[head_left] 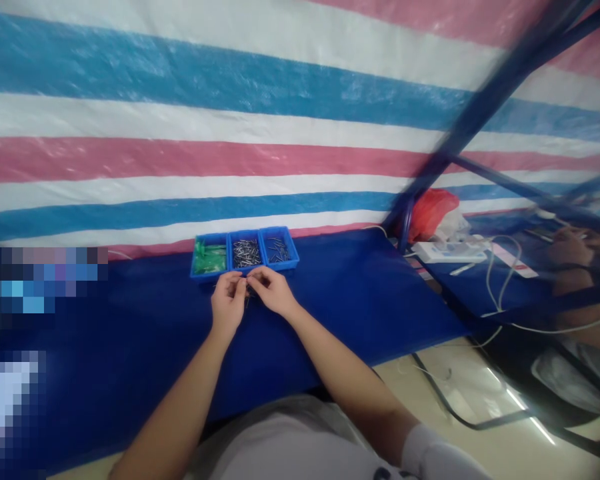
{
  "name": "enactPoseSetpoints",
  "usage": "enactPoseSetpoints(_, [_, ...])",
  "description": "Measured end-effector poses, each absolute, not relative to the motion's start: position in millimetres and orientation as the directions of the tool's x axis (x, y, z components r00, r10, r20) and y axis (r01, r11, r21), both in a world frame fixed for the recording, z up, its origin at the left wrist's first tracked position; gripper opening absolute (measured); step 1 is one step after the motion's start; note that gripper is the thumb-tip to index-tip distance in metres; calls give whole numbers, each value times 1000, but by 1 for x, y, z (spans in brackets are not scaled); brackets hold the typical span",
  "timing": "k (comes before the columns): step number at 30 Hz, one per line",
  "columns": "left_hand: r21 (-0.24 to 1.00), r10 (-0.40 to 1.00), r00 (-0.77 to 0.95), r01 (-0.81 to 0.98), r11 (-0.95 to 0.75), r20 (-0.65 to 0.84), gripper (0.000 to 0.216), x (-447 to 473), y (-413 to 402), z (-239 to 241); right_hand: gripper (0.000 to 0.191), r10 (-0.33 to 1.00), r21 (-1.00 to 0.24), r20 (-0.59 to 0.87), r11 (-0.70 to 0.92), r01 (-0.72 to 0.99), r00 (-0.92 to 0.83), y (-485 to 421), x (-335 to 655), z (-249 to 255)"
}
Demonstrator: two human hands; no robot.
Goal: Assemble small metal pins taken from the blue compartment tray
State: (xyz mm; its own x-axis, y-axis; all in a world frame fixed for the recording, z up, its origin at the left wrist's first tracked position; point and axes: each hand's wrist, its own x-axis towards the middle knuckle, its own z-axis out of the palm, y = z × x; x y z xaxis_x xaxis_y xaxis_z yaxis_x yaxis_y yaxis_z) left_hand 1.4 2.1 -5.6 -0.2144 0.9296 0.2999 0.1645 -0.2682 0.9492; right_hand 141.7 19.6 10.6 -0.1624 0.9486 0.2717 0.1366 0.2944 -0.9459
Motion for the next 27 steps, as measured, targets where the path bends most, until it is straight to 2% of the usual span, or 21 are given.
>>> enactPoseSetpoints(15, [946, 925, -217, 157, -283, 313, 30, 3, 3, -6, 39, 957, -942, 243, 272, 199, -160, 20, 144, 12])
enactPoseSetpoints(20, [944, 919, -238, 188, -273, 313, 27, 1, 3, -6, 23, 954, -944, 269, 289, 161, -133, 19, 143, 12])
enactPoseSetpoints(27, [941, 922, -234, 214, -261, 309, 27, 1, 2, -3, 18, 939, -930, 302, 329, 165, -167, 19, 143, 12])
